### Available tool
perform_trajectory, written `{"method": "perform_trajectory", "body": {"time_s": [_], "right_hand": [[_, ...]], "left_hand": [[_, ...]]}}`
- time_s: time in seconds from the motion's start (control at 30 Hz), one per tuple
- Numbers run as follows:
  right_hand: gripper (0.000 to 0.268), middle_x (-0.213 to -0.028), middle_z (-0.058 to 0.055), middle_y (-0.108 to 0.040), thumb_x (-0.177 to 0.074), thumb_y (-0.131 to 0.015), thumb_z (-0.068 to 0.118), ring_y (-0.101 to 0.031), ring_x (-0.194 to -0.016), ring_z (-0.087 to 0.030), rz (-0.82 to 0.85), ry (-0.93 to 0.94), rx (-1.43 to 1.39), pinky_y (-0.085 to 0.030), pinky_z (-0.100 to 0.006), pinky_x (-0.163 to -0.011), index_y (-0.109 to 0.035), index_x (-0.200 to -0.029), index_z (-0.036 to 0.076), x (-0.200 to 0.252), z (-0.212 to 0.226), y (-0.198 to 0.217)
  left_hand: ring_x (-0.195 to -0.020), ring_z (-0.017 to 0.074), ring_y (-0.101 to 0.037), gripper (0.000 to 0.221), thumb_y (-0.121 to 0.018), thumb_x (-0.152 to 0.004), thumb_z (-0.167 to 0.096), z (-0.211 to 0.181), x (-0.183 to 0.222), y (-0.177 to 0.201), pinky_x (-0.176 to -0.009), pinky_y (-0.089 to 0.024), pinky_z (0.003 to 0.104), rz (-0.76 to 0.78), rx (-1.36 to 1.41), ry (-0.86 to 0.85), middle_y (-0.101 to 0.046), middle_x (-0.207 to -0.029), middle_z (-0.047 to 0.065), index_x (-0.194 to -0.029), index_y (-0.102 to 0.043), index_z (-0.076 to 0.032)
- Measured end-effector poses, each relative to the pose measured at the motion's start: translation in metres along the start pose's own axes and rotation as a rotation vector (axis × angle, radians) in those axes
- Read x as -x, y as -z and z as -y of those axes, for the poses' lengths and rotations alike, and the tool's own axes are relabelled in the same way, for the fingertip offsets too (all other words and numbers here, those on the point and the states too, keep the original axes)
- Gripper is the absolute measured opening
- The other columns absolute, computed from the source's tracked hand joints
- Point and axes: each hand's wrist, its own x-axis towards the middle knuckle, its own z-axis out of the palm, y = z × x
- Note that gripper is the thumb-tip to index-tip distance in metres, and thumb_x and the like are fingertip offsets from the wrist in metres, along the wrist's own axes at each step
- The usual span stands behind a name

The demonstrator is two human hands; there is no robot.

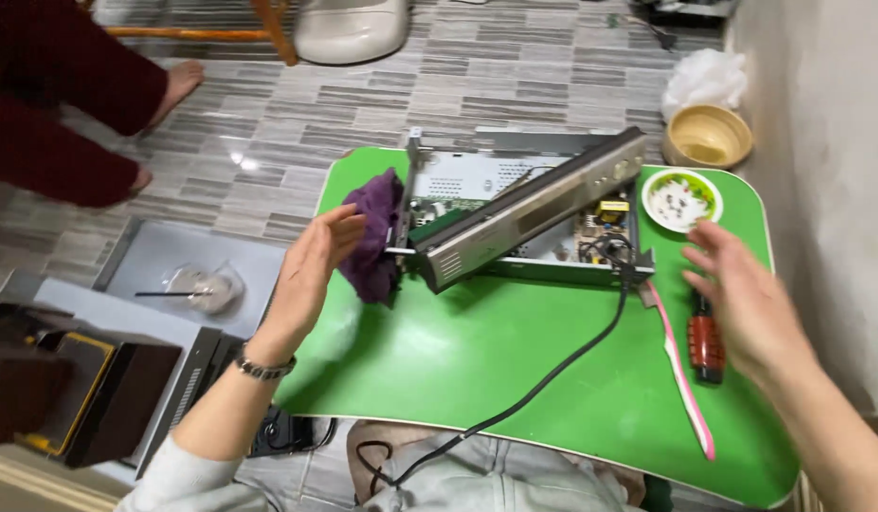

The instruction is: Disassembling and cleaning the internal components of an electronic device using a toothbrush, cloth, and screwdriver

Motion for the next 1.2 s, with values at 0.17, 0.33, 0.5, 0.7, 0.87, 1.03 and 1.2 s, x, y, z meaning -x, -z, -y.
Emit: {"method": "perform_trajectory", "body": {"time_s": [0.17, 0.33, 0.5, 0.7, 0.87, 1.03, 1.2], "right_hand": [[0.065, -0.165, -0.014, -0.033, -0.105, -0.014, 0.043, -0.034, -0.150, -0.027, 0.108, -0.222, 0.100, -0.028, -0.039, -0.126, -0.021, -0.160, 0.010, -0.001, 0.007, -0.033], [0.060, -0.161, -0.033, -0.027, -0.110, -0.022, 0.041, -0.023, -0.148, -0.050, 0.045, -0.045, -0.035, -0.024, -0.061, -0.118, -0.038, -0.157, 0.007, 0.021, 0.004, -0.048], [0.057, -0.162, -0.030, -0.028, -0.109, -0.024, 0.041, -0.021, -0.150, -0.048, 0.074, -0.033, 0.013, -0.022, -0.059, -0.119, -0.047, -0.153, 0.011, 0.024, 0.002, -0.047], [0.063, -0.167, -0.017, -0.026, -0.103, -0.018, 0.046, -0.031, -0.152, -0.033, 0.114, -0.198, 0.089, -0.023, -0.043, -0.127, -0.036, -0.157, 0.019, 0.027, 0.008, -0.042], [0.070, -0.168, -0.021, -0.021, -0.098, -0.022, 0.055, -0.027, -0.152, -0.040, 0.117, -0.173, 0.042, -0.022, -0.046, -0.126, -0.039, -0.156, 0.019, 0.033, -0.003, -0.039], [0.075, -0.165, -0.020, -0.029, -0.094, -0.019, 0.060, -0.030, -0.149, -0.043, 0.112, -0.215, 0.126, -0.022, -0.050, -0.126, -0.039, -0.156, 0.024, 0.048, 0.002, -0.040], [0.077, -0.175, -0.001, -0.016, -0.092, -0.019, 0.061, -0.028, -0.150, -0.039, 0.091, -0.195, 0.126, -0.022, -0.046, -0.125, -0.039, -0.154, 0.021, 0.058, -0.001, -0.039]], "left_hand": [[-0.123, 0.0254, -0.064, 0.062, -0.031, -0.104, -0.048, 0.040, -0.013, -0.034, -0.107, -0.051, 0.034, -0.155, 0.003, 0.151, -0.067, -0.133, 0.019, -0.141, -0.054, -0.004], [-0.141, 0.0498, -0.042, 0.057, -0.024, -0.112, -0.032, 0.021, 0.001, -0.057, -0.118, -0.029, 0.061, -0.092, -0.245, 0.011, -0.051, -0.145, 0.034, -0.151, -0.043, 0.005], [-0.141, 0.0478, -0.043, 0.050, -0.033, -0.112, -0.027, 0.034, 0.008, -0.059, -0.118, -0.031, 0.058, -0.135, -0.231, 0.010, -0.053, -0.145, 0.031, -0.153, -0.044, 0.000], [-0.143, 0.0193, -0.047, 0.055, -0.038, -0.105, -0.040, 0.053, 0.006, -0.056, -0.118, -0.034, 0.034, -0.188, -0.193, 0.107, -0.053, -0.155, 0.007, -0.149, -0.050, -0.010], [-0.142, 0.0175, -0.049, 0.054, -0.039, -0.104, -0.038, 0.046, 0.012, -0.059, -0.118, -0.035, 0.032, -0.202, -0.149, 0.126, -0.055, -0.153, 0.006, -0.148, -0.051, -0.010], [-0.141, 0.0180, -0.051, 0.052, -0.042, -0.103, -0.034, 0.043, 0.021, -0.058, -0.117, -0.037, 0.032, -0.208, -0.137, 0.154, -0.057, -0.152, 0.006, -0.147, -0.053, -0.009], [-0.139, 0.0158, -0.052, 0.053, -0.044, -0.101, -0.034, 0.034, 0.033, -0.060, -0.114, -0.039, 0.031, -0.199, -0.139, 0.220, -0.057, -0.152, 0.004, -0.148, -0.052, -0.010]]}}
